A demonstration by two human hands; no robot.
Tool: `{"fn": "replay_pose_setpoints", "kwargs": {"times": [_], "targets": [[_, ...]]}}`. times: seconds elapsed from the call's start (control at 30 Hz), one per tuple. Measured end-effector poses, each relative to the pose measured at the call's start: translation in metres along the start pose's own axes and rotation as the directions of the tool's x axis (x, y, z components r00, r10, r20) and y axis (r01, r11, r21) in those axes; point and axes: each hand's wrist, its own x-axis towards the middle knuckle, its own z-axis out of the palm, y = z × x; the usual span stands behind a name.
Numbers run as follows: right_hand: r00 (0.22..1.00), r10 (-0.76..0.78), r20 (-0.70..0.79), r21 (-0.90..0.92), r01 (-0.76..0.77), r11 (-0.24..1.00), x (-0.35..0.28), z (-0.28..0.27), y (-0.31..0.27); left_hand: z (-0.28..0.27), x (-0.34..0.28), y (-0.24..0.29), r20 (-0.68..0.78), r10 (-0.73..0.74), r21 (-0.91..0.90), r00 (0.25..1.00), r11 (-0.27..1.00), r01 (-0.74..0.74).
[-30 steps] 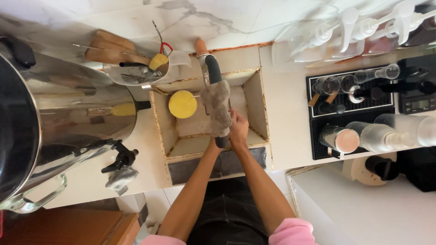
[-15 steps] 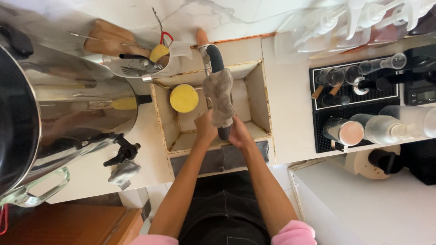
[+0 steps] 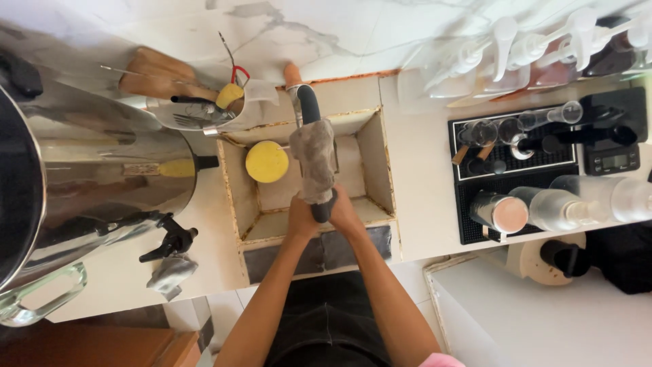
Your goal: Cleaning the sink and counter area in a coffee shop using a cleaning cloth.
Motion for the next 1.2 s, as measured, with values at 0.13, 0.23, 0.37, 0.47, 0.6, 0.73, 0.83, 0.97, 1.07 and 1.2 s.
{"fn": "replay_pose_setpoints", "kwargs": {"times": [0.13, 0.23, 0.37, 0.47, 0.6, 0.73, 0.83, 0.97, 1.07, 1.2], "targets": [[0.992, -0.044, -0.119, 0.083, 0.054, 0.995, 0.013, -0.004, 0.05, 0.016, -0.013, -0.011, -0.069, 0.163, 0.089, 0.984, 0.984, -0.156], [0.96, 0.134, -0.245, -0.079, -0.157, 0.984, 0.017, -0.01, 0.014, 0.035, -0.022, -0.025, -0.081, 0.041, -0.046, 0.996, 0.998, -0.045], [0.858, 0.414, -0.305, 0.243, -0.35, 0.905, 0.019, -0.02, 0.007, 0.041, -0.022, -0.006, -0.086, -0.031, -0.002, 0.996, 1.0, 0.031], [0.835, 0.499, -0.23, 0.415, -0.38, 0.827, 0.022, -0.031, 0.001, 0.04, -0.016, 0.006, -0.107, 0.066, 0.011, 0.992, 0.998, -0.065], [0.85, 0.464, -0.249, 0.186, -0.428, 0.884, 0.033, -0.04, -0.023, 0.043, -0.01, -0.004, -0.227, 0.273, 0.163, 0.935, 0.957, -0.24], [0.969, -0.115, -0.217, -0.303, 0.045, 0.952, 0.064, -0.06, 0.039, 0.032, -0.008, -0.011, -0.147, 0.349, 0.287, 0.926, 0.911, -0.298], [0.925, -0.277, -0.261, -0.49, 0.12, 0.863, 0.093, -0.055, -0.041, 0.038, -0.015, -0.034, -0.21, 0.524, 0.386, 0.825, 0.82, -0.422], [0.937, -0.038, -0.348, -0.204, -0.036, 0.978, 0.144, -0.045, -0.093, 0.044, -0.03, -0.057, -0.161, 0.416, 0.428, 0.895, 0.847, -0.316], [0.9, -0.253, -0.355, -0.319, 0.138, 0.938, 0.183, -0.031, -0.066, 0.029, -0.037, -0.043, -0.17, 0.407, 0.478, 0.898, 0.83, -0.286], [0.713, -0.693, -0.106, -0.664, 0.468, 0.584, 0.217, -0.012, 0.0, 0.017, -0.031, -0.032, -0.188, 0.342, 0.442, 0.921, 0.866, -0.232]]}}
